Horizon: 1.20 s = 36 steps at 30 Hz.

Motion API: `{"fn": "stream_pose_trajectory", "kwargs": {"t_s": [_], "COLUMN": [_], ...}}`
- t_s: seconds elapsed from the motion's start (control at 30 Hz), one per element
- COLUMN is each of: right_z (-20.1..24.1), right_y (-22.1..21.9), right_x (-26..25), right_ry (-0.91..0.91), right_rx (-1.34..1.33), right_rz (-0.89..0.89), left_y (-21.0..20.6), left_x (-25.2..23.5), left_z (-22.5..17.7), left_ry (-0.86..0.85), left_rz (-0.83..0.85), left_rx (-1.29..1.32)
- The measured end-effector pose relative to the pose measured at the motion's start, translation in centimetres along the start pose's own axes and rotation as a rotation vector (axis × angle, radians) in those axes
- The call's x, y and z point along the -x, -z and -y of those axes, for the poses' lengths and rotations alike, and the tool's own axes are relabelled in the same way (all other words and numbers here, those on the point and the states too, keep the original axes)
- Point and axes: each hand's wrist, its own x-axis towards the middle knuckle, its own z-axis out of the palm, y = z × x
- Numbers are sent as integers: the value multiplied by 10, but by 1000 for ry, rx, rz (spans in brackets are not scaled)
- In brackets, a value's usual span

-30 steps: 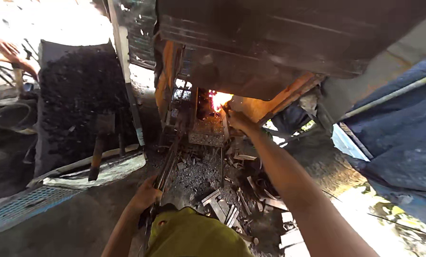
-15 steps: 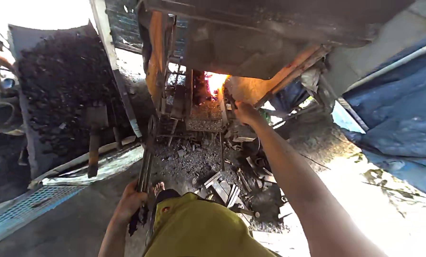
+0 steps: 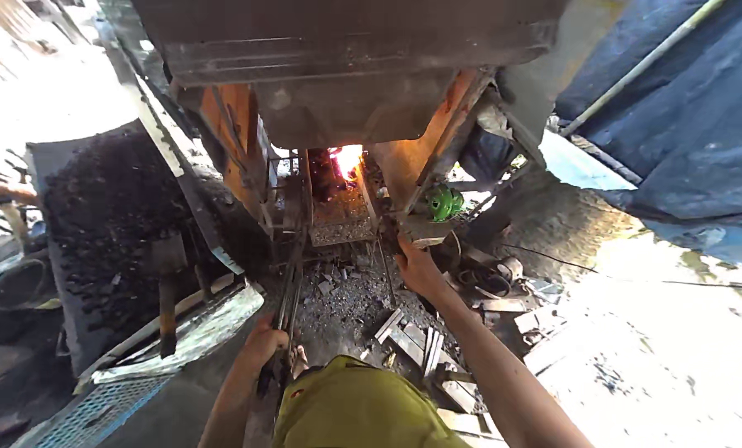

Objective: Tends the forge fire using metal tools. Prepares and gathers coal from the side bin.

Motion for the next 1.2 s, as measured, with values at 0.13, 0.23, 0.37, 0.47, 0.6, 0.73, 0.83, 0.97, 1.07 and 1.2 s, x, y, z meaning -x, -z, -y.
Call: {"fn": "stream_pose_trajectory", "kwargs": {"t_s": [0.13,0.23,0.37,0.47,0.6,0.73,0.83,0.97,1.07,1.2], "right_z": [-19,-39,-68,-87,-100,-106,-111,-118,-119,-120], "right_y": [4,-5,-24,-39,-54,-63,-73,-80,-76,-72], "right_x": [44,79,120,143,161,171,174,176,176,169], "right_ry": [-30,-51,-46,-42,-40,-42,-20,17,0,14], "right_rx": [-33,-61,-120,-163,-207,-247,-278,-281,-274,-268], "right_rz": [21,39,22,1,-44,-75,-89,-118,-80,-27], "left_y": [-27,-48,-66,-76,-82,-85,-86,-81,-77,-82], "left_x": [-43,-79,-129,-156,-177,-185,-190,-194,-192,-190], "left_z": [-39,-71,-100,-119,-137,-143,-144,-145,-143,-138], "left_ry": [19,57,121,188,243,206,138,91,70,86], "left_rz": [35,27,41,-5,-38,-57,-63,-58,-55,-79], "left_rx": [-77,-78,-6,0,5,-39,-138,-163,-95,-34]}}
